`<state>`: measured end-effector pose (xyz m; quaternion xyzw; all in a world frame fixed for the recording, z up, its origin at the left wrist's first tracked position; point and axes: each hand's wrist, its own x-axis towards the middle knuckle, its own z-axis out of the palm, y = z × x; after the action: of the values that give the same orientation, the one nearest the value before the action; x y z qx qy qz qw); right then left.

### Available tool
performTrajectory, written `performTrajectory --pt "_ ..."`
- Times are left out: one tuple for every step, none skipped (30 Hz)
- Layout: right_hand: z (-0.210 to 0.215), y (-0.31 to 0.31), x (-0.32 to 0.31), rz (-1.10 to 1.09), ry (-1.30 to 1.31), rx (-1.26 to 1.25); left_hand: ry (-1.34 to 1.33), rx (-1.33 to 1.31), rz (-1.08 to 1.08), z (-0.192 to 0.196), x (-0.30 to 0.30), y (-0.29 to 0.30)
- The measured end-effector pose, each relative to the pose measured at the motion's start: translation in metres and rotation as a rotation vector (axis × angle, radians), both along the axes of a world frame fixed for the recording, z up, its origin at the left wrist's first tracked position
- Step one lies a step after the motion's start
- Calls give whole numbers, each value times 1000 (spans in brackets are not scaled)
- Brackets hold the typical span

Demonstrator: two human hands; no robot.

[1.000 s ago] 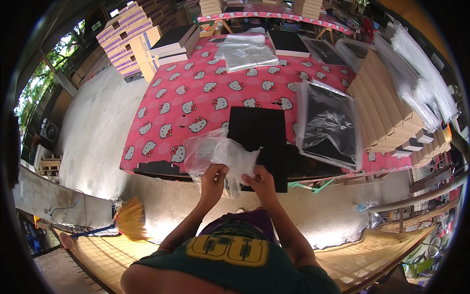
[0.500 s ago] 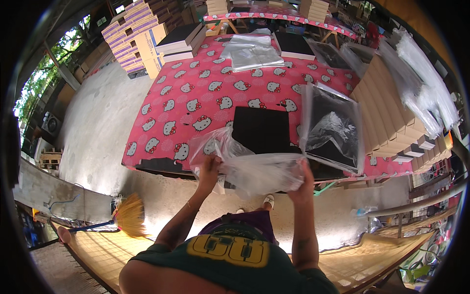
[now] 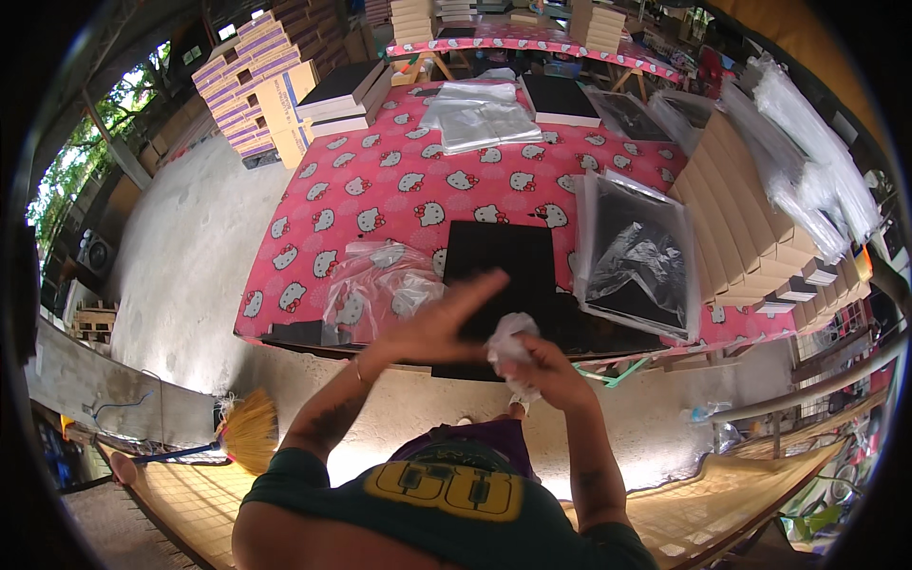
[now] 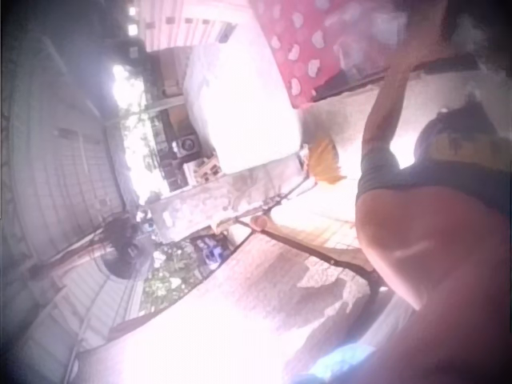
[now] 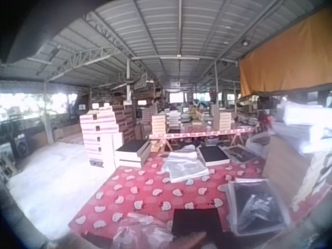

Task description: The person places rectangular flat items into plastic bags and stacks them on a table.

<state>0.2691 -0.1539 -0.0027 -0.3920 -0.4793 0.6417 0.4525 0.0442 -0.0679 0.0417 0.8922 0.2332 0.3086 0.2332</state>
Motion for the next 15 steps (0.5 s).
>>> performTrajectory --pt "28 -5 -14 62 -9 39 -36 -114 -84 5 1 -14" --pt "43 -6 -19 111 -18 73 -72 -234 -171 10 4 -26" --pt "40 -3 0 153 -290 224 -110 -379 -172 17 0 -26" --pt "37 1 17 78 -490 215 -94 -426 -212 21 -5 -22" --pt "33 3 30 2 -693 203 -77 -474 -252 24 -11 -18" --pt "30 2 37 -82 -695 243 -10 -419 -326 27 -22 -10" --pt "29 2 42 -152 -701 288 50 -362 -387 28 -28 -7" --pt "29 1 44 -222 -705 333 54 -251 -211 22 -26 -6" --pt "33 -4 43 -164 -307 247 53 -146 -34 7 -24 -7" --pt "40 -9 37 -102 96 157 58 -39 149 -8 -25 -10" --pt "43 -13 33 -37 499 62 63 68 333 -21 -26 -12" --pt "41 -11 46 75 39 253 16 42 391 -21 -25 -11" --pt "35 -6 47 -58 -389 390 -3 39 430 -22 -23 -11" --pt "28 -1 46 -191 -821 514 -23 35 470 -21 -23 -11" --pt "28 3 42 -332 -1111 518 -45 28 516 -19 -22 -12"
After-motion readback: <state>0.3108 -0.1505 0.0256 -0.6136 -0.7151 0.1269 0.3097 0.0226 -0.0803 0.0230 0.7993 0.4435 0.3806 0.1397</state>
